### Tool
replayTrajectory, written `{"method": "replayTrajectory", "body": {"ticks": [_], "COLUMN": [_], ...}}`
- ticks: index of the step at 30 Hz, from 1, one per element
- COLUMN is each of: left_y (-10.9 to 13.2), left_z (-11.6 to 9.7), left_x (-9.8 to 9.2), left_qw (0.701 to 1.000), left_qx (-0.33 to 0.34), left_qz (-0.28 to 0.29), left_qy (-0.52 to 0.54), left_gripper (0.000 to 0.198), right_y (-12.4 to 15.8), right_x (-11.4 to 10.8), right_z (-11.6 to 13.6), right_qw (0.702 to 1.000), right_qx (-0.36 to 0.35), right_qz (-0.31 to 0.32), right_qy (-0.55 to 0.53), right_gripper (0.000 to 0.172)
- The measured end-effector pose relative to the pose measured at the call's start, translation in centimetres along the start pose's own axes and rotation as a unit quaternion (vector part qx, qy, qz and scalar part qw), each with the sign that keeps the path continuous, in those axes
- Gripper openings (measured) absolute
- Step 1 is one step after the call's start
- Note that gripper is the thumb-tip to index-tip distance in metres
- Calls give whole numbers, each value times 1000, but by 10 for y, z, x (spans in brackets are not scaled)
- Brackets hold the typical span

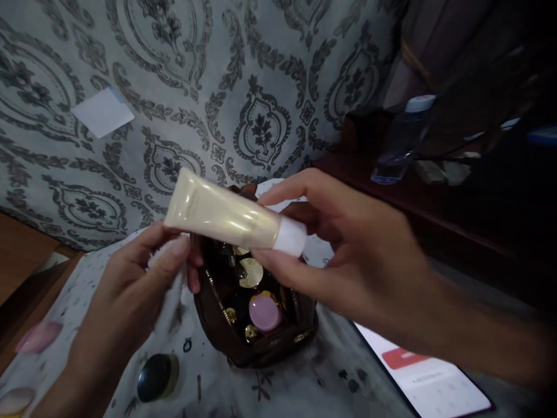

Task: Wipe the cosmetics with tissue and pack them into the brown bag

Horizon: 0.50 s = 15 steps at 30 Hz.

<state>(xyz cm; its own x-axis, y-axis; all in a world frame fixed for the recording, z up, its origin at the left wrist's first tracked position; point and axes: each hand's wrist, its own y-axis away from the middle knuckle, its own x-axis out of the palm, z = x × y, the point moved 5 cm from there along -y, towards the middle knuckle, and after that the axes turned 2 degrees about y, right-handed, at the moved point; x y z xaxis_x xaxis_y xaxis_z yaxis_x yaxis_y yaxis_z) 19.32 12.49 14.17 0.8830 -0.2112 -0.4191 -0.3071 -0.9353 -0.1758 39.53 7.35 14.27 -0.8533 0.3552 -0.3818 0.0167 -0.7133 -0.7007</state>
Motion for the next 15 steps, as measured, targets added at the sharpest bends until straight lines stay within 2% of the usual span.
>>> {"method": "replayTrajectory", "body": {"ticks": [3,5,10,15], "left_y": [11,20,32,35], "left_z": [0,2,10,10], "left_x": [-2,-3,-8,-8], "left_qw": [971,949,934,927], "left_qx": [121,167,190,204], "left_qz": [9,20,54,49], "left_qy": [-207,-267,-298,-312], "left_gripper": [20,19,24,25], "right_y": [-5,-6,-5,-12], "right_x": [-12,-11,10,46], "right_z": [-1,0,-4,-10], "right_qw": [999,1000,996,979], "right_qx": [11,5,18,48], "right_qz": [-32,-13,77,192], "right_qy": [22,23,35,50], "right_gripper": [15,15,14,23]}}
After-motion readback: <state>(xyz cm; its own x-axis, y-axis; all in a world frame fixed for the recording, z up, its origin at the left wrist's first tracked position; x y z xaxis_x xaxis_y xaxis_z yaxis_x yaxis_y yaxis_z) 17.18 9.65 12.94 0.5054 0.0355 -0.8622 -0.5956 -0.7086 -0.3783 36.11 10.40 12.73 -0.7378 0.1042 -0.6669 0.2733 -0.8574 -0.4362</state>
